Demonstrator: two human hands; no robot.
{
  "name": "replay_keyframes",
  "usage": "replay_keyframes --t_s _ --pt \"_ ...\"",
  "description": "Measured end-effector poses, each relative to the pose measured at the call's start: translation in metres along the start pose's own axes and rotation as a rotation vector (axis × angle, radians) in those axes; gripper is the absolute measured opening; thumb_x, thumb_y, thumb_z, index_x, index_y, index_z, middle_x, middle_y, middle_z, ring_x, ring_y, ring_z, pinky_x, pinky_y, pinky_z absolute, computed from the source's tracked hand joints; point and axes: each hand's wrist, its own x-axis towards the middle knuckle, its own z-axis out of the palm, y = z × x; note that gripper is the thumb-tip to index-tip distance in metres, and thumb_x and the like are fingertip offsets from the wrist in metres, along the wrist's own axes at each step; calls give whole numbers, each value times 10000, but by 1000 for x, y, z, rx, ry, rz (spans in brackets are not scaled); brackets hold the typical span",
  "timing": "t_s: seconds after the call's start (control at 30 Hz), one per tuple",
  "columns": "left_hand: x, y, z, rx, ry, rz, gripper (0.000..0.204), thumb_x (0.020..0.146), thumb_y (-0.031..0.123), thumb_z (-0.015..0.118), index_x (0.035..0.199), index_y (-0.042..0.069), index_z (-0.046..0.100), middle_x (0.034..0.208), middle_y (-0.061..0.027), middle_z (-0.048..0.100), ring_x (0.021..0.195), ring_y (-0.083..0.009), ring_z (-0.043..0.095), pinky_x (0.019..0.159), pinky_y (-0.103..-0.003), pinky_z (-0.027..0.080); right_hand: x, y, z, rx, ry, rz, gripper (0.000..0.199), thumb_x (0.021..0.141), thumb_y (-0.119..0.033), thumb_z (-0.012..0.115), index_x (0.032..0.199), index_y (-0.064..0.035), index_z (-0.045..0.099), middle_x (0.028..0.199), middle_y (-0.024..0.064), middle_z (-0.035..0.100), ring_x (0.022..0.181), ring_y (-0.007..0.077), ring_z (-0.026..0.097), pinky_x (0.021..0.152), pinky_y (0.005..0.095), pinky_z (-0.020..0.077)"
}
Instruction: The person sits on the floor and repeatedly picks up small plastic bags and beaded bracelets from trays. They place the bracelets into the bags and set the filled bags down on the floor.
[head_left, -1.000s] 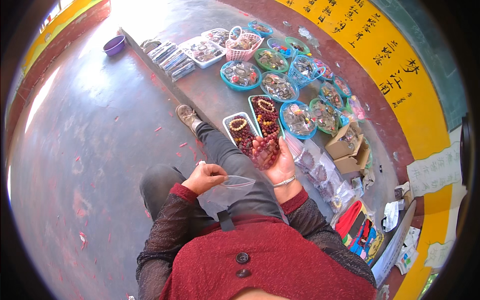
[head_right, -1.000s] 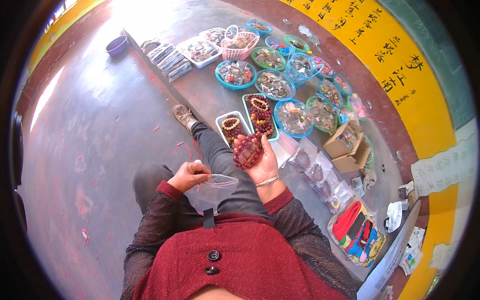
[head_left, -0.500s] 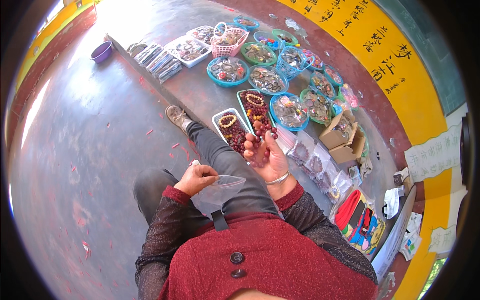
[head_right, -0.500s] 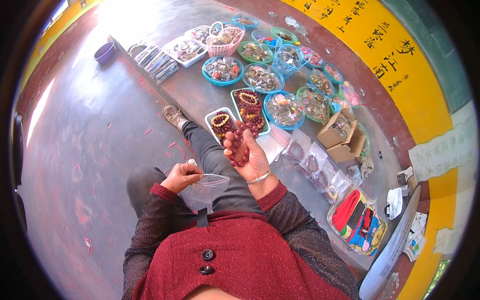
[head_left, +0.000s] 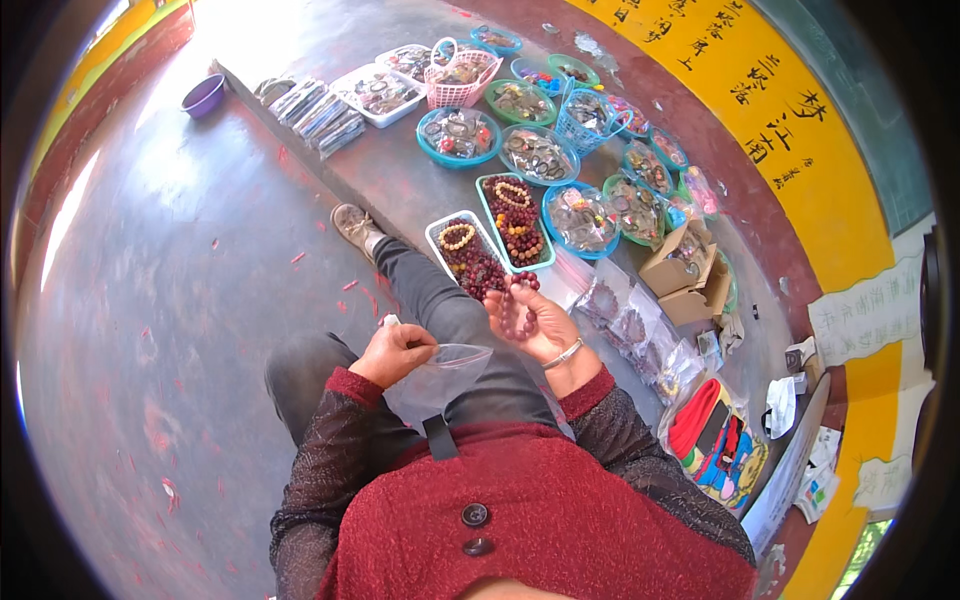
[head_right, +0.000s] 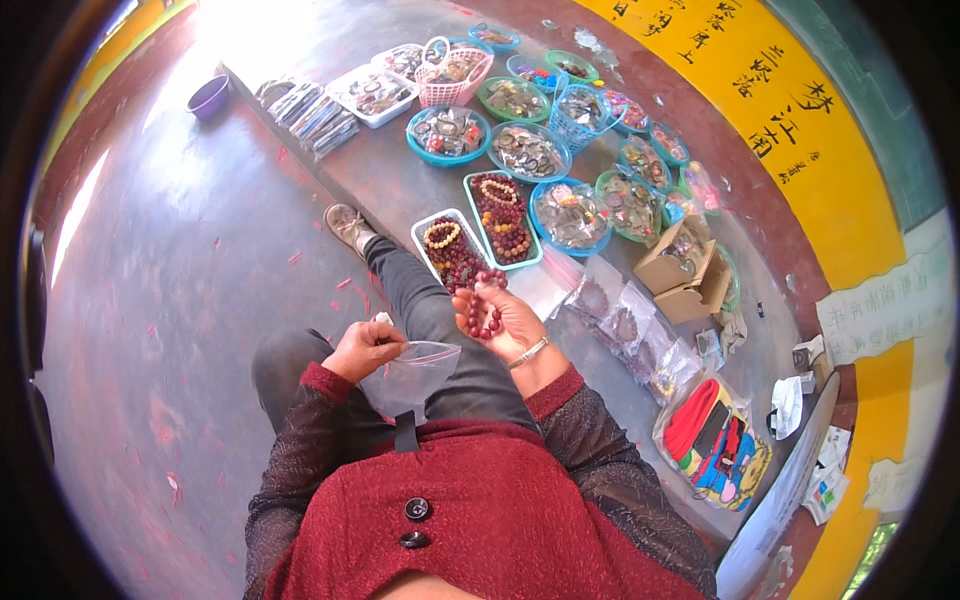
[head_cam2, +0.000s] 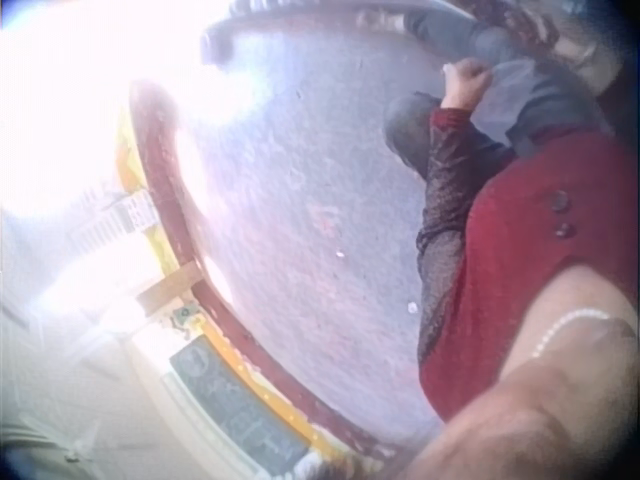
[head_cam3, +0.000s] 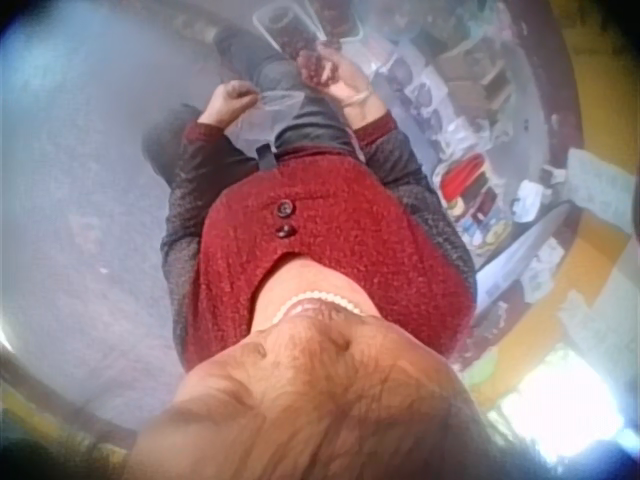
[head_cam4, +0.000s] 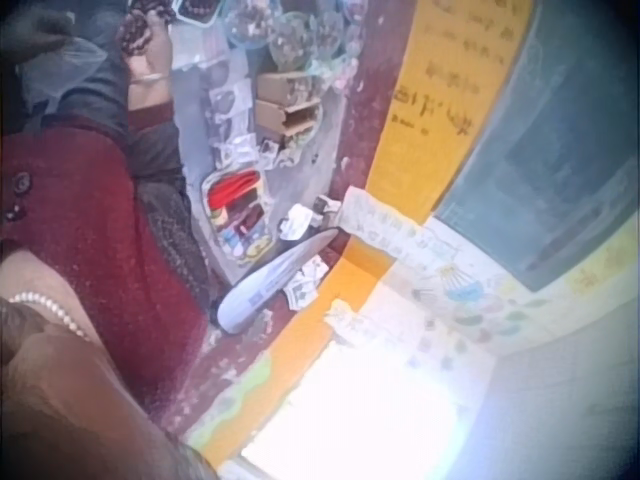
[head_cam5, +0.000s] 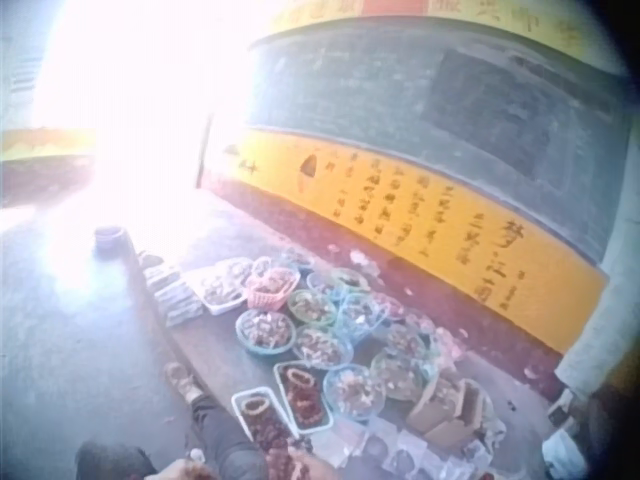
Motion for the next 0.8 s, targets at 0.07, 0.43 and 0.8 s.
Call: replay_keyframes --t_s 0.07,0.43,0.8 --pt "0 -2 0 0 2 -12 133 770 98 626 824 -21 651 680 -43 627 631 -88 558 585 -252 459 -10 -2 8 -23 -27 -39 338 875 -274 580 1088 -21 512 1037 147 606 981 286 591 799 504 497" --pt "-2 -3 1 54 34 31 122 761 99 618 812 -5 655 661 -71 615 607 -118 563 586 -268 458 -28 -5 30 -85 -245 98 424 959 -306 387 1256 -6 430 1196 184 538 1041 283 578 695 320 552" --pt "-1 -9 2 183 177 244 85 760 69 631 785 -11 642 632 -99 593 563 -159 572 540 -294 454 -45 -2 61 -392 -143 -97 397 912 -123 479 1278 20 426 1040 111 618 877 198 627 736 296 520"
